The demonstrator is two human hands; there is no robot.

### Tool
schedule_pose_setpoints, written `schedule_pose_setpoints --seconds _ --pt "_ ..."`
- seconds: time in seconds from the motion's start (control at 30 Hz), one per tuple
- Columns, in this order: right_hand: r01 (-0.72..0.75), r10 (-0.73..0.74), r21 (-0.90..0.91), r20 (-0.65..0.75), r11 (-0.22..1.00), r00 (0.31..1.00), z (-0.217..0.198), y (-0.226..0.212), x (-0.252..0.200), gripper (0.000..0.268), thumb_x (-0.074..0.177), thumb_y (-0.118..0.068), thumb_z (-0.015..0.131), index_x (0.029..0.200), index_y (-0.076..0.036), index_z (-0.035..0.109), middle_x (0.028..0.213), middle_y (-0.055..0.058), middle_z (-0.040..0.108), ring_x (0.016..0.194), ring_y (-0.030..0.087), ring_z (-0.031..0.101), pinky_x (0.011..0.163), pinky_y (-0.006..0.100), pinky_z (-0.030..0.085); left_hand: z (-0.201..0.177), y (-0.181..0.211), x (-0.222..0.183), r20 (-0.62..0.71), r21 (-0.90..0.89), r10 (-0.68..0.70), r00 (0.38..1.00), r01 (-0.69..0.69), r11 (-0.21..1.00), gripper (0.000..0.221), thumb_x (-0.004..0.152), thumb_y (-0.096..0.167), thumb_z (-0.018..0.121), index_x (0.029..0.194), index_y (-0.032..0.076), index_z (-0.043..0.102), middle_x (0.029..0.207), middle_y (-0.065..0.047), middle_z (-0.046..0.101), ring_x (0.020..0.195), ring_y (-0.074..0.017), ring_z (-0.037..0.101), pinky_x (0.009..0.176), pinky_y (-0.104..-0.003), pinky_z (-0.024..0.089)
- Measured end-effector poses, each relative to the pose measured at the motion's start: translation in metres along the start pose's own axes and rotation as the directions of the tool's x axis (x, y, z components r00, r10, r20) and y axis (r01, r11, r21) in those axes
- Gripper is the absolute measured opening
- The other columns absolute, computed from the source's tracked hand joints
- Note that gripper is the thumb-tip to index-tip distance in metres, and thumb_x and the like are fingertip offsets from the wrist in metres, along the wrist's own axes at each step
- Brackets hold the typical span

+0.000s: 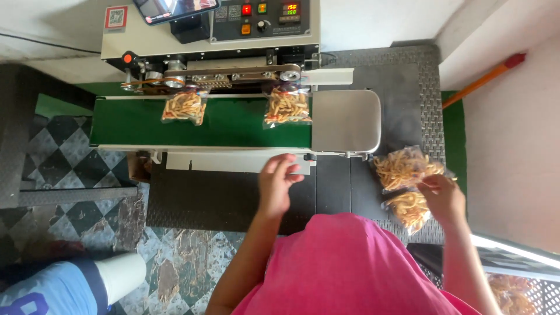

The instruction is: Feeding plastic bags filled with snacks into a continuous band sealer machine to seal them for packaging.

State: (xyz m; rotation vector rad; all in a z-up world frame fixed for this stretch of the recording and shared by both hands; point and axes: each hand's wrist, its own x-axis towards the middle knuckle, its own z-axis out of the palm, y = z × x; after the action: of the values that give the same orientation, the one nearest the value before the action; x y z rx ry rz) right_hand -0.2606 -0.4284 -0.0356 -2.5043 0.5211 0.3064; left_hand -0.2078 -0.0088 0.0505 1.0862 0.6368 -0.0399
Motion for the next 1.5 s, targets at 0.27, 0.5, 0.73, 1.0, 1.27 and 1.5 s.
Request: schedule_pose_setpoints --seconds 0.27,0.5,0.73,1.0,1.27,1.5 --pt "-0.052 0.041 -0.1 -0.112 0.994 0.993 -0.021 -0.037 -0.049 0.073 0.09 -0.059 0.066 0.15 -0.018 0.057 0.151 0.023 0.052 0.143 0.043 0.042 0.112 0.063 0.038 0.036 -0.004 -0.034 0.297 0.23 -0.109 0.949 0.039 0.972 0.027 0.09 0.027 0.078 0.105 0.005 0.074 0.106 -0.013 0.078 0.085 -0.0208 0.075 0.062 -0.03 0.065" --pt "-0.235 0.213 0.04 0.296 0.971 0.931 -0.008 0.015 -0.07 0.046 0.097 -0.045 0.069 0.13 -0.014 0.072 0.127 0.007 0.081 0.113 0.026 0.077 0.103 0.043 0.059 0.018 -0.017 -0.04 0.327 0.362 -0.172 0.929 0.045 0.931 0.022 0.094 0.029 0.073 0.103 0.009 0.076 0.106 -0.01 0.08 0.089 -0.0193 0.076 0.066 -0.027 0.064" --pt "-0.149 0.123 0.078 0.271 0.986 0.955 0.013 0.014 -0.065 0.049 0.092 -0.044 0.072 0.13 -0.014 0.074 0.147 0.009 0.06 0.113 0.028 0.073 0.095 0.046 0.06 0.028 -0.03 -0.044 0.474 0.477 -0.177 0.862 -0.083 0.875 0.027 0.094 0.033 0.074 0.105 0.009 0.078 0.098 -0.009 0.079 0.089 -0.0169 0.076 0.071 -0.026 0.063" --pt "0.323 -0.322 0.066 -0.025 0.944 0.946 0.007 -0.025 -0.088 0.011 0.09 -0.025 0.077 0.1 -0.019 0.077 0.099 0.01 0.076 0.098 0.041 0.076 0.079 0.052 0.062 0.028 -0.048 -0.039 0.783 0.486 -0.095 0.615 -0.51 0.71 0.026 0.097 0.021 0.08 0.117 0.005 0.076 0.112 -0.023 0.074 0.105 -0.0417 0.075 0.085 -0.048 0.064" --pt "0.748 -0.716 0.179 -0.218 0.639 0.663 -0.052 -0.138 -0.102 0.006 0.088 -0.012 0.08 0.092 -0.015 0.076 0.095 0.006 0.074 0.093 0.038 0.075 0.078 0.045 0.061 0.066 -0.005 -0.045 0.931 0.264 0.095 0.352 -0.831 0.49 0.118 0.071 0.044 0.091 0.165 0.006 0.031 0.152 -0.036 0.047 0.139 -0.0672 0.038 0.107 -0.086 0.031" --pt "0.482 -0.721 0.82 -0.128 0.309 0.681 -0.082 -0.223 -0.087 0.1 0.061 -0.045 0.095 0.135 0.001 0.046 0.12 0.031 0.066 0.115 0.048 0.068 0.096 0.061 0.058 0.077 0.041 -0.069 0.843 0.253 0.316 0.435 -0.84 0.48 0.081 0.066 0.039 0.099 0.128 0.001 0.063 0.115 -0.029 0.07 0.102 -0.0528 0.073 0.084 -0.06 0.062"
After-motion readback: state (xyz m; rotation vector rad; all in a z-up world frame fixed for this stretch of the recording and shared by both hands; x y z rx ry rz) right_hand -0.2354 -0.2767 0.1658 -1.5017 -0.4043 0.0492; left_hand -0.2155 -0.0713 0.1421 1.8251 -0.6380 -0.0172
